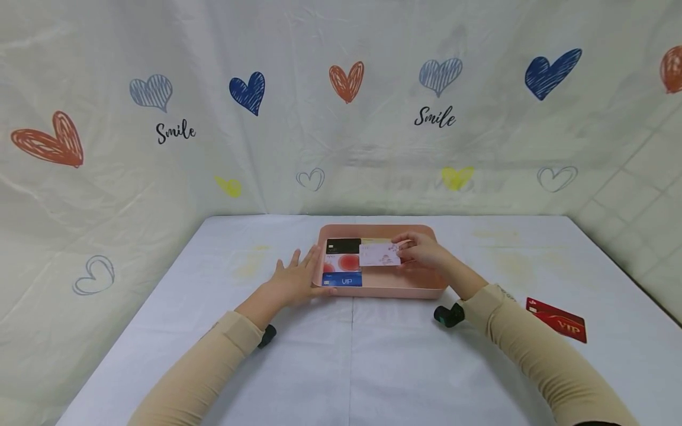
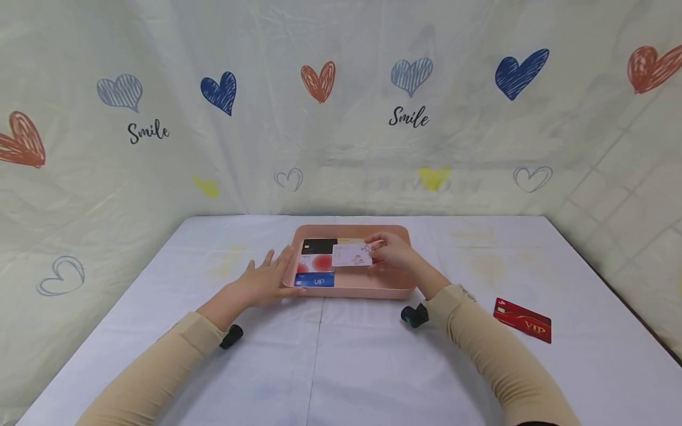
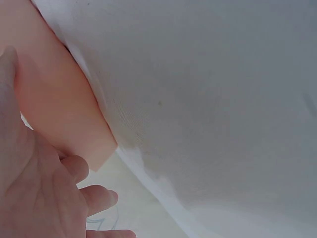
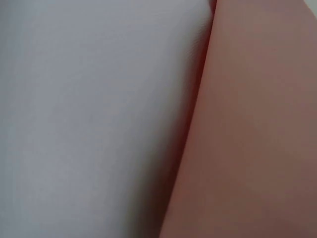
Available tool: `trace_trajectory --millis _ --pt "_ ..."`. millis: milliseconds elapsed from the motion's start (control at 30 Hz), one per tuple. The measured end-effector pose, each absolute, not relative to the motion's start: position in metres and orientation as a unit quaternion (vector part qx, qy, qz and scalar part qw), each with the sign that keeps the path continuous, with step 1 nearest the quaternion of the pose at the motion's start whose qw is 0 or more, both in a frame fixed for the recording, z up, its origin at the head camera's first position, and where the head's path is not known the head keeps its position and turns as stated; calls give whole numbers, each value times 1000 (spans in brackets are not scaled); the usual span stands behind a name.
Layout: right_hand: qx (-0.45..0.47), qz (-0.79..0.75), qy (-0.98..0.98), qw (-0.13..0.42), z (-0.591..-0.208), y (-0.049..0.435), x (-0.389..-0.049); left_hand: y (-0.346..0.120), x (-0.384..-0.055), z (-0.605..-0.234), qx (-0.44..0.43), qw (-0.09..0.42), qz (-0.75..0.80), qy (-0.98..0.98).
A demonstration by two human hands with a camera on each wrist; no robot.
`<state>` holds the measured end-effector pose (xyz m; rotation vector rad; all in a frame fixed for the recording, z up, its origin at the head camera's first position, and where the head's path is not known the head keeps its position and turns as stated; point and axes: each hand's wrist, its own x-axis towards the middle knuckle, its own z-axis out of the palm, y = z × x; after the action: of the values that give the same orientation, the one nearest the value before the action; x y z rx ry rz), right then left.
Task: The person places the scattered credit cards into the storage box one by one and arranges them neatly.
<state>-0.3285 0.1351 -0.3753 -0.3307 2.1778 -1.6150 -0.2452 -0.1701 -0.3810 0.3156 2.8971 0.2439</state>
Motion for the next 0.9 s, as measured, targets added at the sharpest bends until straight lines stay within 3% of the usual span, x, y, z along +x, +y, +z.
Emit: trace_trajectory --millis 900 --pt "-67 -585 767 255 -381 137 -332 -169 -243 -380 103 111 82 985"
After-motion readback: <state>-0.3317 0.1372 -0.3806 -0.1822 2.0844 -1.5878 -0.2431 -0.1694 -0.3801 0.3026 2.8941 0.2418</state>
